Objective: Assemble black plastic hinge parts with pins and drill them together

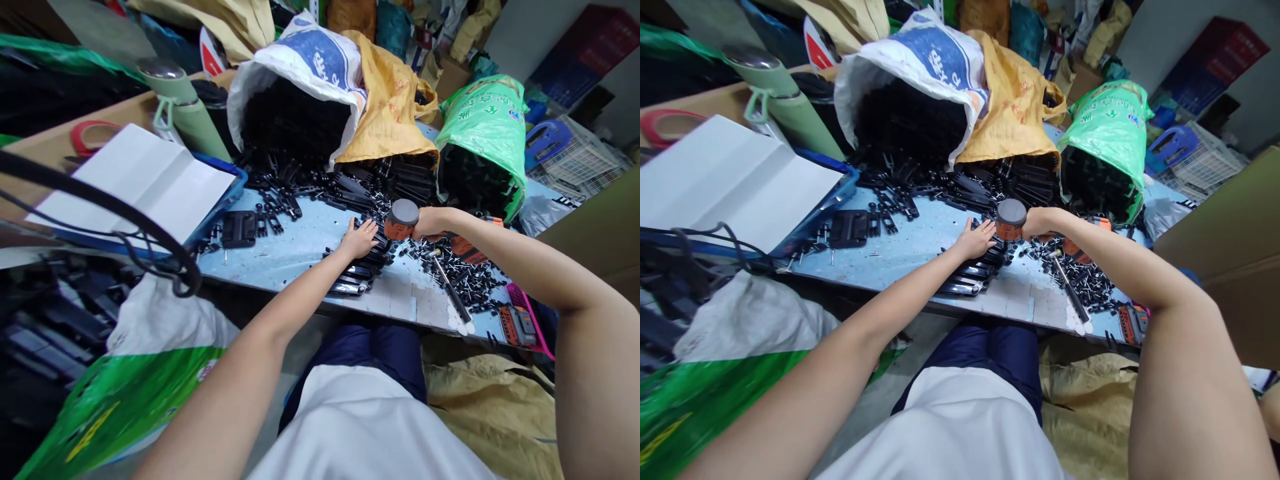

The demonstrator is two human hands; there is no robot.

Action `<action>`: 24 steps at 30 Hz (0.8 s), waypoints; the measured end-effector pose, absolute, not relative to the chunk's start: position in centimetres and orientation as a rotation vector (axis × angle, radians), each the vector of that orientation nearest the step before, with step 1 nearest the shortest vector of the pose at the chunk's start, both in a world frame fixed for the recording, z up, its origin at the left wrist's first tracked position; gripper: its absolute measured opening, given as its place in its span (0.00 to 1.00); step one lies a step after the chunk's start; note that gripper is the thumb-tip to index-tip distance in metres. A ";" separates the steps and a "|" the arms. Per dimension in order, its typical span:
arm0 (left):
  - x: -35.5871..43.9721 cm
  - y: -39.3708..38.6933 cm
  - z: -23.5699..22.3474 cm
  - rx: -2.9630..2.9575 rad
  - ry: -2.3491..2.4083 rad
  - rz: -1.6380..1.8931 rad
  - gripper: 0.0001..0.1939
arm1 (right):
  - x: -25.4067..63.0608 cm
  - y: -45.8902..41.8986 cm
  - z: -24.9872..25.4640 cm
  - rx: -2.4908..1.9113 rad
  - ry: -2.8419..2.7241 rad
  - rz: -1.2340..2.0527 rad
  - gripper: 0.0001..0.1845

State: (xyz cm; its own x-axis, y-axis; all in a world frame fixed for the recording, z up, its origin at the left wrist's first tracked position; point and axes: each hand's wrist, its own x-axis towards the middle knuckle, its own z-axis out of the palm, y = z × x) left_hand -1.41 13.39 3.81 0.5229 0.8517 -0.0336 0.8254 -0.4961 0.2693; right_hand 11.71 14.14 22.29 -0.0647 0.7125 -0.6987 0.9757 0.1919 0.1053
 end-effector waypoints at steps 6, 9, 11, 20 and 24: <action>-2.2 9.0 4.3 2.467 1.273 0.109 0.26 | 11.1 11.8 23.4 1.481 1.877 -0.479 0.05; -2.3 7.7 3.8 2.426 1.273 0.145 0.28 | 11.0 11.6 23.1 1.518 1.850 -0.527 0.07; -2.3 7.5 3.6 2.412 1.281 0.169 0.30 | 11.0 11.7 22.6 1.536 1.823 -0.553 0.08; -5.0 4.0 3.0 2.540 1.271 0.207 0.43 | 9.7 8.9 23.2 1.480 1.899 -0.468 0.09; -5.5 2.5 2.7 2.576 1.363 0.201 0.40 | 8.9 8.3 23.0 1.441 1.864 -0.593 0.07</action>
